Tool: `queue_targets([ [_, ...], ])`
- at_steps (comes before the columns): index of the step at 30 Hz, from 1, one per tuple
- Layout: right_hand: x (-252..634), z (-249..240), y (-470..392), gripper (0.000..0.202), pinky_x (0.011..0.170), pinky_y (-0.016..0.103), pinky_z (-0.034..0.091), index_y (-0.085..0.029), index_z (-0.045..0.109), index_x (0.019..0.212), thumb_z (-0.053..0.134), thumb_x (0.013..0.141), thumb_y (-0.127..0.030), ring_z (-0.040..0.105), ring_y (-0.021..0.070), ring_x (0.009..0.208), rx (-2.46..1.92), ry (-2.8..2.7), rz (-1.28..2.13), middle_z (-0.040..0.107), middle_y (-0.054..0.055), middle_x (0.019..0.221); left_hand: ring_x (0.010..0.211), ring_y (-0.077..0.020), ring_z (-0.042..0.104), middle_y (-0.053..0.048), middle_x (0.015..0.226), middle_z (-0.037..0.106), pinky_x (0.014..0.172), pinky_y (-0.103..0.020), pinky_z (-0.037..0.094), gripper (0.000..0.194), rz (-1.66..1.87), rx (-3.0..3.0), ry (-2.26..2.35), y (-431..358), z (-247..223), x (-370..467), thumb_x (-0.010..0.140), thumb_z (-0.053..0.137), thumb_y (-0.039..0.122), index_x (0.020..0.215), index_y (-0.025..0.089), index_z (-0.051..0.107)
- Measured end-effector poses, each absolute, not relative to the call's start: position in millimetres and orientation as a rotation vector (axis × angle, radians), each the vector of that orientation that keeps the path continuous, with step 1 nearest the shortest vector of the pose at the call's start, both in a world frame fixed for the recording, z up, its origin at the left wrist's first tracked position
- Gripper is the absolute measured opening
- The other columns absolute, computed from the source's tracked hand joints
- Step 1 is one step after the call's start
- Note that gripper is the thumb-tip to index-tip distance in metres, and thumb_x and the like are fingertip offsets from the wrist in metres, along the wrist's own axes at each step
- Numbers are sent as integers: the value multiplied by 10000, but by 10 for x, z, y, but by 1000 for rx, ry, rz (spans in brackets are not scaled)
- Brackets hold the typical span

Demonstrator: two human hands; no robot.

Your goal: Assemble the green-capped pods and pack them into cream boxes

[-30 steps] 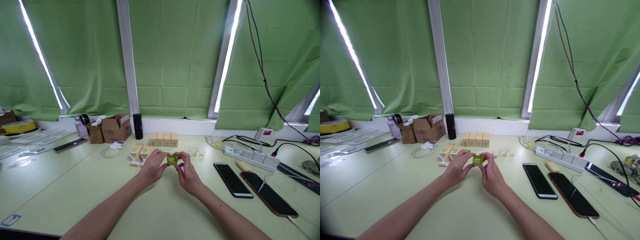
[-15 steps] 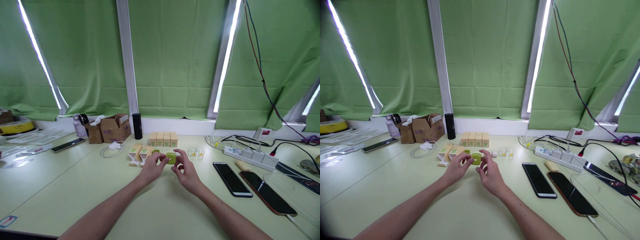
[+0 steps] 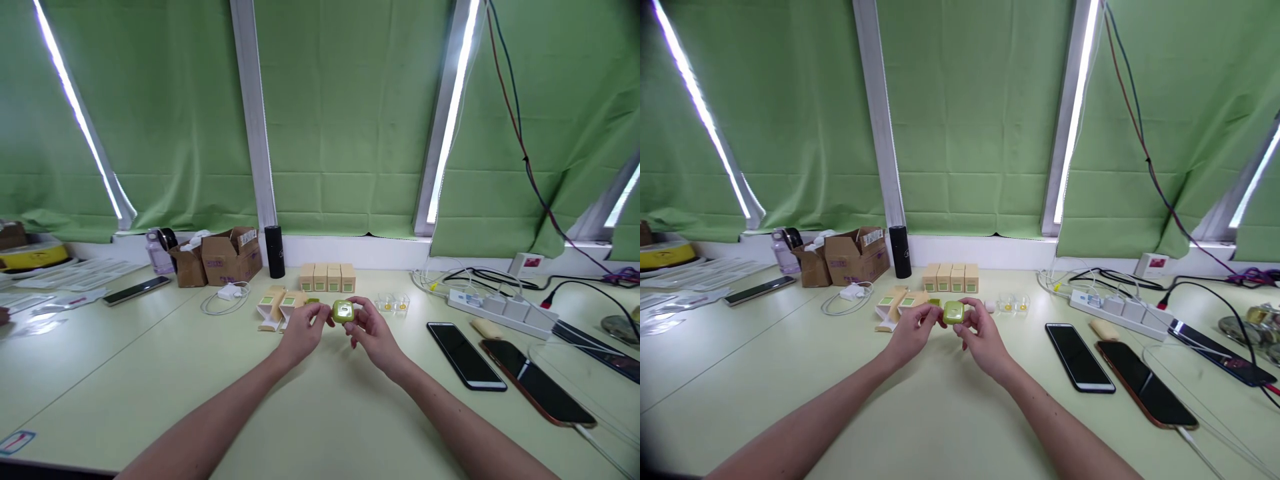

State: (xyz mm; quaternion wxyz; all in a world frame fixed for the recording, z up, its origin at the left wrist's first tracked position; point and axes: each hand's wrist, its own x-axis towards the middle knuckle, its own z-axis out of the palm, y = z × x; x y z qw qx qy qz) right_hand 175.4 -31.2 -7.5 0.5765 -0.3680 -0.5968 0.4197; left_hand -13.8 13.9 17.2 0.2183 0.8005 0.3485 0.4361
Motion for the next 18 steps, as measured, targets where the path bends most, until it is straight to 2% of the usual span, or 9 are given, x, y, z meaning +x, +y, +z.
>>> queue_targets([
  [3,1769,-80,-308,404,584,273,532,-284,510,1193,699,858,-407,598,197,883,-830,-1391,974,644,50,1029,979,-220,654,-80,1018,747,869,-353,537,190,1285,2322,883,188,158,-189,988,546,286,1059,196,697],
  [5,1782,-78,-310,390,594,273,543,-281,519,1178,702,863,-421,612,216,969,-818,-1402,972,644,75,1116,1107,-244,601,-95,1150,716,914,-383,532,304,1292,2414,810,214,156,-222,961,585,216,1263,222,624],
  [7,1792,-74,-314,388,606,280,558,-279,527,1171,706,866,-436,617,231,1028,-799,-1411,984,639,85,1151,1170,-254,546,-93,1217,688,961,-408,517,418,1272,2502,729,226,165,-249,962,590,173,1371,252,551],
  [10,1794,-71,-324,387,621,293,576,-272,541,1165,711,870,-457,614,238,1050,-771,-1415,1004,627,85,1153,1187,-261,505,-87,1247,663,1025,-444,482,435,1256,2605,661,225,185,-273,977,583,152,1392,271,525],
  [18,1775,-104,-328,435,626,288,559,-239,599,1164,725,870,-534,609,223,984,-757,-1422,1058,630,87,1111,1259,-297,463,-112,1355,560,1065,-503,469,523,1134,2770,672,182,187,-280,957,636,178,1445,312,503],
])
